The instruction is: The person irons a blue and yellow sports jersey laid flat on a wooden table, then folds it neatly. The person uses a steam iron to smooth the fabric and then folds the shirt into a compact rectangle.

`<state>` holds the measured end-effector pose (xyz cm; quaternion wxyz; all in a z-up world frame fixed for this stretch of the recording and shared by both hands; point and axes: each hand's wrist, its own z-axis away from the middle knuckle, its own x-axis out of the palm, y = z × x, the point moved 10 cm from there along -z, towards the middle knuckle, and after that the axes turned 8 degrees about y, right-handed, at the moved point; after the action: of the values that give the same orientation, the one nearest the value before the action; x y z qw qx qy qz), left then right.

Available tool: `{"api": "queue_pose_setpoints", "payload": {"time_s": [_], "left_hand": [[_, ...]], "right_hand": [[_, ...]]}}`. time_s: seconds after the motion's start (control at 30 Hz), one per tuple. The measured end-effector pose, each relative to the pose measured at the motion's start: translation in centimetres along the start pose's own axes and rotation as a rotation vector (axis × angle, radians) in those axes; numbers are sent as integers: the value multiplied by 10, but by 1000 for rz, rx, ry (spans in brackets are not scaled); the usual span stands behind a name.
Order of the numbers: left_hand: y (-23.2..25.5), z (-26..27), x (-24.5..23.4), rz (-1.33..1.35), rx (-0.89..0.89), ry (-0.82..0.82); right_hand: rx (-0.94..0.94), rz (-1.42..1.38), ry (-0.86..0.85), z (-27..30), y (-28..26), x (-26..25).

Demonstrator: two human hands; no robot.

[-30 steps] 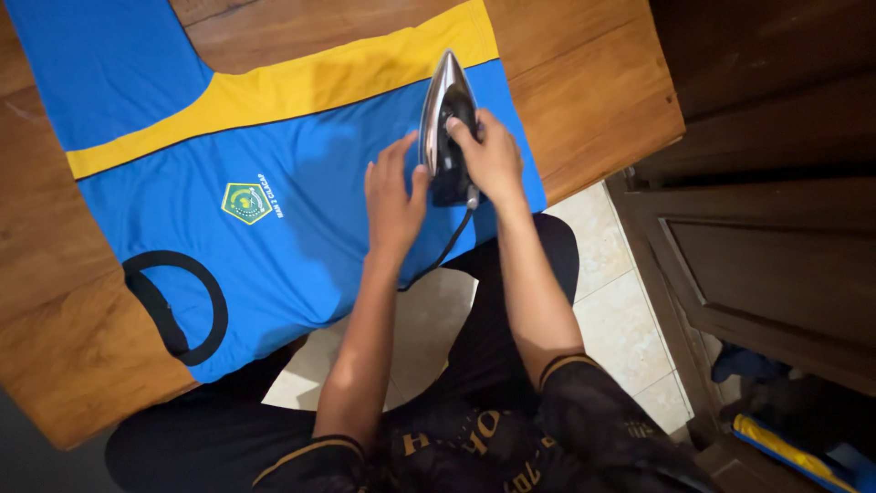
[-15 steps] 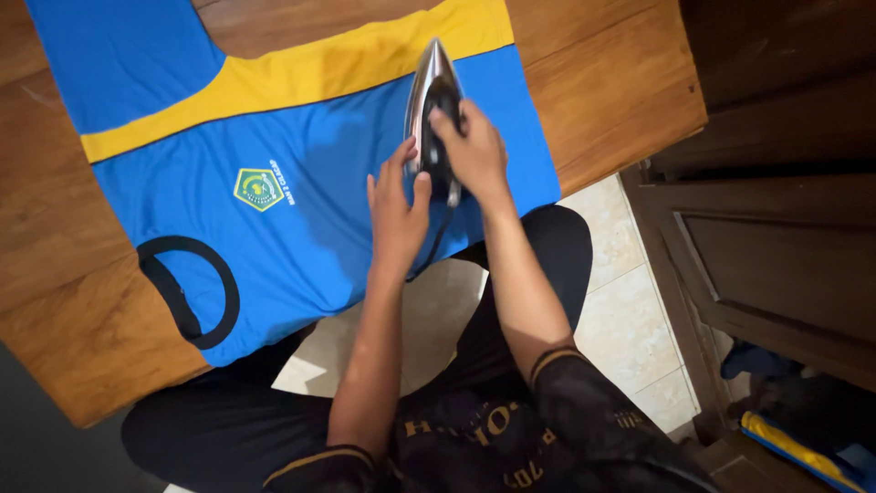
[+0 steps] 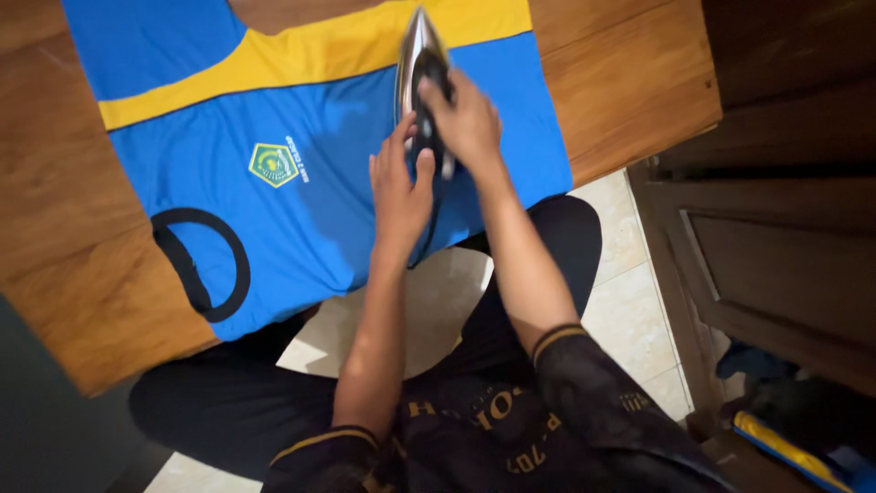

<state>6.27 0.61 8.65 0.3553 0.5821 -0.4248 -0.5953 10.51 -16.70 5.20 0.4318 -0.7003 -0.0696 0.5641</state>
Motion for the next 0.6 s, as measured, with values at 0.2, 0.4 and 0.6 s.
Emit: {"api": "queue_pose_setpoints", "payload": {"time_s": [0.2,0.4,0.6], "left_hand": [[-24,-2,-12,-49,-29,36],[-79,-75,-55,-565,126,251],[-124,-95,-84,-704,160,226]], "right_hand": [[9,58,42,-38,-23,-6],[38,33,-84,33,-13,10],[-10,36,25,-26,-19,7]]}}
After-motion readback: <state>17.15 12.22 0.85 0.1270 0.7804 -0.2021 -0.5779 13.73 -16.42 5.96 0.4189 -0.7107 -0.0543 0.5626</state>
